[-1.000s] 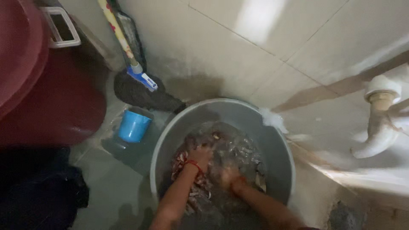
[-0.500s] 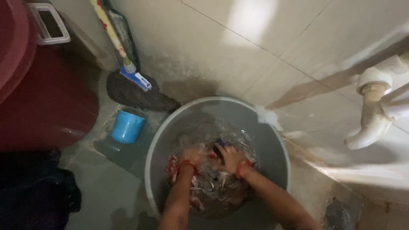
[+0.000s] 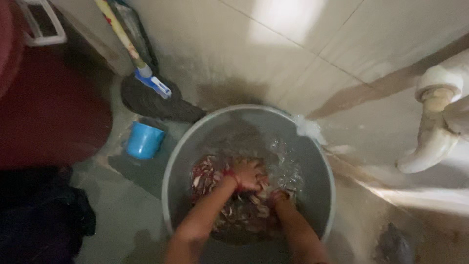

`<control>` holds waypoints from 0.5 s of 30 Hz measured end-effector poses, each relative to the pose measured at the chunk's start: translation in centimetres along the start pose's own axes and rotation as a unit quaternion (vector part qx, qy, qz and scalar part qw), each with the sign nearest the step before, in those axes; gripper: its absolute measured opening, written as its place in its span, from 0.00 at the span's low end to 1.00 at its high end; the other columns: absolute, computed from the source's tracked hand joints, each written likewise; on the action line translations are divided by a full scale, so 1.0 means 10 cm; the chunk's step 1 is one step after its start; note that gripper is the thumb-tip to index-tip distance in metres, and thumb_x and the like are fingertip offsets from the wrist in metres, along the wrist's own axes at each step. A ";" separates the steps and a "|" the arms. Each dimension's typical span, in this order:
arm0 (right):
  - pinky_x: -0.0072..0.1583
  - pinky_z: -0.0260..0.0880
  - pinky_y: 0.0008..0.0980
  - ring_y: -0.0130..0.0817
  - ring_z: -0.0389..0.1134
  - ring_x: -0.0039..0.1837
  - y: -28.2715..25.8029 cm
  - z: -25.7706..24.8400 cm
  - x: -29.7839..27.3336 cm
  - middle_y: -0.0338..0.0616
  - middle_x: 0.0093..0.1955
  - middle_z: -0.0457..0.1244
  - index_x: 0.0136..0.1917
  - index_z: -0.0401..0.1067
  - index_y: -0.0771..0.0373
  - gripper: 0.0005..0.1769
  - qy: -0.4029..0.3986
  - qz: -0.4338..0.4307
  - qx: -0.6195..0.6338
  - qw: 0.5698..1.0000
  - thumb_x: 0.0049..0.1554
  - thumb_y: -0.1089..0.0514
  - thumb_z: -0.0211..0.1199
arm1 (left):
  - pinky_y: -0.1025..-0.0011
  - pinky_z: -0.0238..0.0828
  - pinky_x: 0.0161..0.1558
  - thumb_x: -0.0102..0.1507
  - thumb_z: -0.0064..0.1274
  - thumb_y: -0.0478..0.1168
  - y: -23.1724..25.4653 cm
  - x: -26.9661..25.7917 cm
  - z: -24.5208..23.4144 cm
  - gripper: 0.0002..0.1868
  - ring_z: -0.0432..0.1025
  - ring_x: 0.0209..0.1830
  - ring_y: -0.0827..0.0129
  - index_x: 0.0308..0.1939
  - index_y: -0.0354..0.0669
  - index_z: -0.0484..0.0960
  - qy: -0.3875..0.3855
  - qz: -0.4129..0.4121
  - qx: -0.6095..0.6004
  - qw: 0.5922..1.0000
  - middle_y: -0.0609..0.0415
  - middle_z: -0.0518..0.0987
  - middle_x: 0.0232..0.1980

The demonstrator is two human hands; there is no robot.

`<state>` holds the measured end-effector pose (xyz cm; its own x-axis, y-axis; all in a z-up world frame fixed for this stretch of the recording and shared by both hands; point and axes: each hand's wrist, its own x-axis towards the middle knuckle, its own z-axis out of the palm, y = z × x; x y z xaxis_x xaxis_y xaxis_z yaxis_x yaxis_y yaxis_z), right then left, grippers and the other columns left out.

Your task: The person is washing clothes by hand in a basin filled with soapy water. They scrub and rinse the clothes, then wring them out and place them aside.

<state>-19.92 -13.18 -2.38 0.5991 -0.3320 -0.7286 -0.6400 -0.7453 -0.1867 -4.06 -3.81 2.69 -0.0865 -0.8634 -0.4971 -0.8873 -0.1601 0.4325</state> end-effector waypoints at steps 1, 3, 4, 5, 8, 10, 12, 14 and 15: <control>0.67 0.63 0.43 0.46 0.60 0.70 0.05 -0.03 0.08 0.54 0.73 0.55 0.74 0.57 0.61 0.45 0.007 -0.005 -0.003 1.000 0.53 0.40 0.69 | 0.39 0.47 0.75 0.56 0.49 0.73 0.07 -0.15 -0.06 0.50 0.48 0.79 0.41 0.78 0.61 0.59 -0.023 -0.024 0.012 0.999 0.50 0.48 0.83; 0.65 0.65 0.44 0.48 0.62 0.67 0.08 -0.08 0.29 0.56 0.71 0.57 0.73 0.59 0.62 0.42 0.029 -0.006 -0.006 1.000 0.54 0.41 0.68 | 0.42 0.41 0.75 0.52 0.55 0.75 0.22 -0.48 -0.11 0.62 0.37 0.81 0.38 0.82 0.65 0.41 -0.073 -0.069 0.035 0.994 0.47 0.35 0.84; 0.64 0.65 0.44 0.48 0.62 0.65 0.12 -0.07 0.36 0.56 0.69 0.58 0.72 0.60 0.62 0.40 0.035 -0.008 -0.003 0.999 0.54 0.42 0.68 | 0.38 0.41 0.74 0.54 0.55 0.75 0.34 -0.58 -0.10 0.63 0.36 0.81 0.37 0.83 0.62 0.39 -0.082 -0.081 0.062 0.991 0.46 0.33 0.84; 0.62 0.66 0.45 0.49 0.63 0.64 0.14 -0.12 0.45 0.57 0.68 0.59 0.71 0.61 0.62 0.39 0.044 -0.008 -0.002 0.999 0.54 0.42 0.67 | 0.34 0.40 0.73 0.55 0.56 0.75 0.46 -0.68 -0.07 0.64 0.34 0.82 0.35 0.83 0.59 0.38 -0.089 -0.093 0.090 0.988 0.45 0.31 0.85; 0.59 0.68 0.47 0.51 0.66 0.60 0.10 -0.19 0.60 0.59 0.65 0.61 0.69 0.63 0.63 0.35 0.061 -0.026 0.002 0.998 0.55 0.44 0.66 | 0.32 0.41 0.73 0.57 0.54 0.74 0.54 -0.72 -0.04 0.61 0.32 0.83 0.37 0.83 0.60 0.38 -0.143 -0.186 0.009 0.972 0.46 0.29 0.86; 0.56 0.70 0.48 0.53 0.68 0.57 0.08 -0.31 0.59 0.61 0.63 0.63 0.67 0.65 0.63 0.32 0.076 -0.037 0.003 0.996 0.55 0.45 0.65 | 0.33 0.39 0.73 0.57 0.53 0.74 0.45 -0.53 -0.05 0.61 0.32 0.83 0.38 0.83 0.60 0.38 -0.126 -0.210 -0.023 0.969 0.46 0.30 0.86; 0.54 0.71 0.49 0.54 0.69 0.54 -0.02 -0.28 0.38 0.62 0.60 0.64 0.65 0.67 0.63 0.29 0.088 -0.046 0.000 0.995 0.56 0.46 0.64 | 0.34 0.38 0.74 0.58 0.53 0.75 0.29 -0.38 -0.02 0.61 0.32 0.83 0.39 0.83 0.60 0.38 -0.108 -0.197 -0.035 0.974 0.47 0.30 0.86; 0.51 0.72 0.50 0.55 0.71 0.52 -0.25 -0.27 0.17 0.64 0.58 0.66 0.64 0.69 0.64 0.27 0.147 -0.032 -0.030 0.988 0.56 0.47 0.63 | 0.34 0.36 0.74 0.58 0.53 0.75 0.03 -0.24 -0.06 0.61 0.32 0.83 0.40 0.83 0.59 0.38 -0.109 -0.188 -0.033 0.976 0.47 0.31 0.86; 0.50 0.73 0.50 0.56 0.72 0.50 -0.36 -0.24 0.06 0.64 0.57 0.67 0.63 0.70 0.64 0.26 0.180 -0.016 -0.035 0.983 0.57 0.47 0.62 | 0.34 0.36 0.74 0.58 0.52 0.75 -0.09 -0.20 -0.06 0.60 0.32 0.83 0.40 0.83 0.59 0.38 -0.113 -0.187 -0.035 0.975 0.47 0.31 0.86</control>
<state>-16.10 -12.11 -0.54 0.7580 -0.4808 -0.4407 -0.5905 -0.7929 -0.1506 -2.87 -2.18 3.75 0.1327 -0.6128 -0.7790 -0.8437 -0.4823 0.2356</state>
